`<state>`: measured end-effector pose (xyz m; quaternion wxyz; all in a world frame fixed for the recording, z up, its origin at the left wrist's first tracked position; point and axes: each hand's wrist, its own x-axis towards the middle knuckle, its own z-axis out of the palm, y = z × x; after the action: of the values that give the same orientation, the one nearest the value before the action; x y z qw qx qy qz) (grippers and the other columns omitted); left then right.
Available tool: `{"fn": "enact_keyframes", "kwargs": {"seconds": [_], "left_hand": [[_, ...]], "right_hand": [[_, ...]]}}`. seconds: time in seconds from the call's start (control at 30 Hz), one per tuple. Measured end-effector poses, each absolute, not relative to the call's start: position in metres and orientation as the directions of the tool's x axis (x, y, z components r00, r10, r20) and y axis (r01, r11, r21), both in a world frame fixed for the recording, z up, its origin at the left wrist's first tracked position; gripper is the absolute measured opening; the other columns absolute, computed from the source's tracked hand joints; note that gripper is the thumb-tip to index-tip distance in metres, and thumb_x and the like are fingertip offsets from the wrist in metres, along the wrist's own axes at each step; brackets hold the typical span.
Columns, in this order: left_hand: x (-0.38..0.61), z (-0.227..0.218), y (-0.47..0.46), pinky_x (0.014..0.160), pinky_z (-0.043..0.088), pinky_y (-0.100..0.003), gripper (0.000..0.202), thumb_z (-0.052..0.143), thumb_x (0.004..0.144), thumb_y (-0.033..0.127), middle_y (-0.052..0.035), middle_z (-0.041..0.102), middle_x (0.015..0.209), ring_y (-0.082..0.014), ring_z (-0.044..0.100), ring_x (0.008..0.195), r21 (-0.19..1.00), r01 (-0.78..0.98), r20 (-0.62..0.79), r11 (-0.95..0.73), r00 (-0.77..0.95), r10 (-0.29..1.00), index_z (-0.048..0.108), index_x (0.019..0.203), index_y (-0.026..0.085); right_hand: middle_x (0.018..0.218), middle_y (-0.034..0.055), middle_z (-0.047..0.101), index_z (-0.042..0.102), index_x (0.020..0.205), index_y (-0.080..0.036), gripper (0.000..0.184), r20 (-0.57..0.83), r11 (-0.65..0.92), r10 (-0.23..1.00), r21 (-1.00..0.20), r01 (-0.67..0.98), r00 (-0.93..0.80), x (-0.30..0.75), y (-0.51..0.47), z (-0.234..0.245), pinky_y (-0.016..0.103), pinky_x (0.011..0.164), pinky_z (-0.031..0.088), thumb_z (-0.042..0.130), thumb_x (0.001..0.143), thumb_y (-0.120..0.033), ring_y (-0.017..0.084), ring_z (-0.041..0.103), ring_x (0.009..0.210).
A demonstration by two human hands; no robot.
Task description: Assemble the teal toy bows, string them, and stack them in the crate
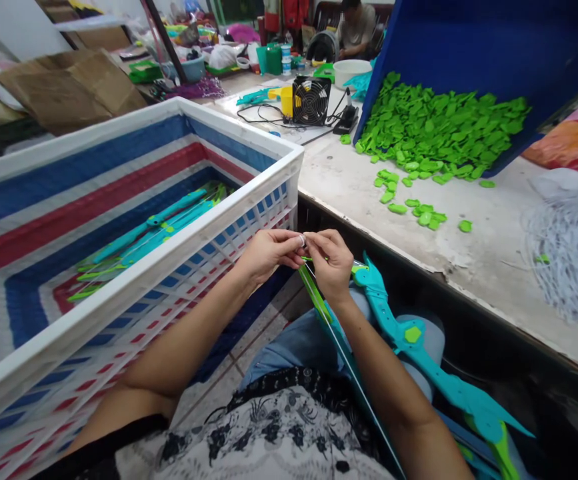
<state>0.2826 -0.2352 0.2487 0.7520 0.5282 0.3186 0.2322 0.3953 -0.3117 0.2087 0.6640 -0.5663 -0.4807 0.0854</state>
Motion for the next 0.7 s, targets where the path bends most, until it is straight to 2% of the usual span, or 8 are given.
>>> {"fn": "enact_keyframes", "kwargs": {"seconds": [0.17, 0.27, 0.43, 0.57, 0.7], "left_hand": [[0.287, 0.252, -0.241, 0.046, 0.051, -0.02, 0.027, 0.078, 0.062, 0.03, -0.0027, 0.063, 0.06, -0.0106, 0.06, 0.048, 0.934, -0.058, -0.23, 0.352, 0.655, 0.72, 0.063, 0.072, 0.01], [0.293, 0.25, -0.244, 0.047, 0.051, -0.02, 0.018, 0.072, 0.065, 0.024, -0.003, 0.064, 0.06, -0.0121, 0.061, 0.05, 0.918, -0.098, -0.255, 0.385, 0.598, 0.76, 0.06, 0.07, 0.012], [0.3, 0.247, -0.242, 0.058, 0.055, -0.027, 0.006, 0.062, 0.066, 0.015, -0.0028, 0.063, 0.058, -0.0128, 0.062, 0.054, 0.871, -0.149, -0.301, 0.468, 0.591, 0.748, 0.06, 0.062, 0.01], [0.298, 0.248, -0.239, 0.066, 0.056, -0.031, 0.005, 0.062, 0.063, 0.011, -0.0071, 0.068, 0.067, -0.0155, 0.065, 0.062, 0.859, -0.114, -0.312, 0.499, 0.656, 0.688, 0.065, 0.065, 0.009], [0.296, 0.245, -0.239, 0.058, 0.053, -0.025, 0.013, 0.07, 0.061, 0.014, -0.0053, 0.067, 0.061, -0.0127, 0.062, 0.055, 0.924, -0.023, -0.27, 0.382, 0.667, 0.694, 0.07, 0.074, 0.01]], "right_hand": [[0.083, 0.0021, 0.058, 0.067, 0.105, -0.025, 0.024, 0.581, 0.339, 0.704, -0.781, 0.525, 0.409, 0.398, -0.314, 0.215, 0.027, 0.069, 0.049, 0.049, 0.089, -0.024, 0.013, 0.057, 0.076], [0.087, 0.0032, 0.059, 0.063, 0.113, -0.025, 0.028, 0.611, 0.334, 0.678, -0.751, 0.57, 0.408, 0.399, -0.316, 0.217, 0.027, 0.071, 0.049, 0.049, 0.089, -0.024, 0.013, 0.057, 0.077], [0.085, 0.0051, 0.059, 0.069, 0.091, -0.023, 0.016, 0.674, 0.362, 0.684, -0.645, 0.673, 0.278, 0.413, -0.314, 0.221, 0.03, 0.072, 0.049, 0.053, 0.087, -0.026, 0.016, 0.057, 0.08], [0.084, 0.0051, 0.059, 0.067, 0.089, -0.021, 0.017, 0.663, 0.367, 0.728, -0.595, 0.715, 0.177, 0.425, -0.314, 0.222, 0.03, 0.072, 0.047, 0.05, 0.088, -0.024, 0.015, 0.056, 0.079], [0.084, 0.0057, 0.058, 0.061, 0.084, -0.021, 0.015, 0.678, 0.355, 0.722, -0.533, 0.768, 0.137, 0.427, -0.316, 0.218, 0.03, 0.072, 0.046, 0.047, 0.089, -0.021, 0.016, 0.054, 0.079]]}}
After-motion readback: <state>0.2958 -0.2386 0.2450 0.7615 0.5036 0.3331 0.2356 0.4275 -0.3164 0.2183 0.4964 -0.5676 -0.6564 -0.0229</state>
